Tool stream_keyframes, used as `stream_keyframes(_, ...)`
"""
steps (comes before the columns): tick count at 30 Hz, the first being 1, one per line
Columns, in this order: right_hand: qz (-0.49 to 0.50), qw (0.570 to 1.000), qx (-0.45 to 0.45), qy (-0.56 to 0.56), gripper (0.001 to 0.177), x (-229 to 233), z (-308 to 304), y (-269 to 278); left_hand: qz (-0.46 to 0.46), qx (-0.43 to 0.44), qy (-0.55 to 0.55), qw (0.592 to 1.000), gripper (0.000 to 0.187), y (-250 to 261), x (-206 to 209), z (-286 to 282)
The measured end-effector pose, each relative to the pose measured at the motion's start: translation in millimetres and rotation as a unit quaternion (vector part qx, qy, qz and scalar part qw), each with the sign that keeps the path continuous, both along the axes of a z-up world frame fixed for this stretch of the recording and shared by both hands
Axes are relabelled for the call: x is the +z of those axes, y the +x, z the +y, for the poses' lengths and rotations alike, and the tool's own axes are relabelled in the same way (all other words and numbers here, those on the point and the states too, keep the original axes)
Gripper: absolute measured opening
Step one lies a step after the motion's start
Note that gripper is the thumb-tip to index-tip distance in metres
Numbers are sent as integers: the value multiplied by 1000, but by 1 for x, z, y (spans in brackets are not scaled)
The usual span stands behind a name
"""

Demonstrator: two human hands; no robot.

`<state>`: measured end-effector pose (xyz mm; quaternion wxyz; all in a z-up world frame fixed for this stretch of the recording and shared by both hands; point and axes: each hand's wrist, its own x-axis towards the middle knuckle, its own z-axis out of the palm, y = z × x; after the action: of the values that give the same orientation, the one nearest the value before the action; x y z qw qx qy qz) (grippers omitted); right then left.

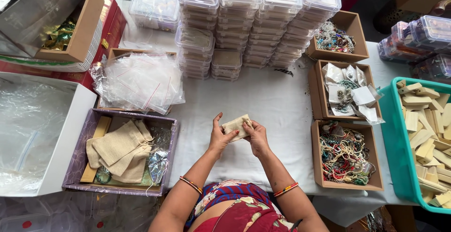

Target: The person picks up a beaded necklace from a box, straightens it, and places it into a small plastic bag. They then put the bagged necklace into a small cloth pouch, tie the pouch closed, and place it into a clear plastic container. Finally, they close the container and stack it with others.

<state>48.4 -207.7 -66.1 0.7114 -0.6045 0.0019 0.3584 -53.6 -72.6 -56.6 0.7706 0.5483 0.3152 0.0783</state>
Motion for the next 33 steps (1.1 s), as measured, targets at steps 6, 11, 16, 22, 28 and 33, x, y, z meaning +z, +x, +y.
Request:
stream_keyframes(6, -12, 999, -41, -5, 30, 7, 2, -5, 6, 4, 19, 1000, 99, -5, 21, 3)
stream_keyframes(11, -116, 986, -10, -122, 33, 18, -5, -7, 7, -69, -7, 998, 77, -9, 19, 3)
stream_keyframes(16, -306, 927, -57, -208, 37, 41, -9, -22, -32, -67, 15, 997, 67, -12, 28, -3)
stream_keyframes(22, -187, 980, -11, -64, 32, 22, -28, 11, -48, -62, 152, 985, 61, -9, 40, -5)
stream_keyframes(28, -479, 857, 56, -182, 22, 60, -32, 9, -38, -55, 239, 969, 53, -6, 43, -10)
stream_keyframes(33, -228, 967, 116, -2, 17, 49, -60, 28, -6, -98, 233, 968, 39, -6, 55, -22)
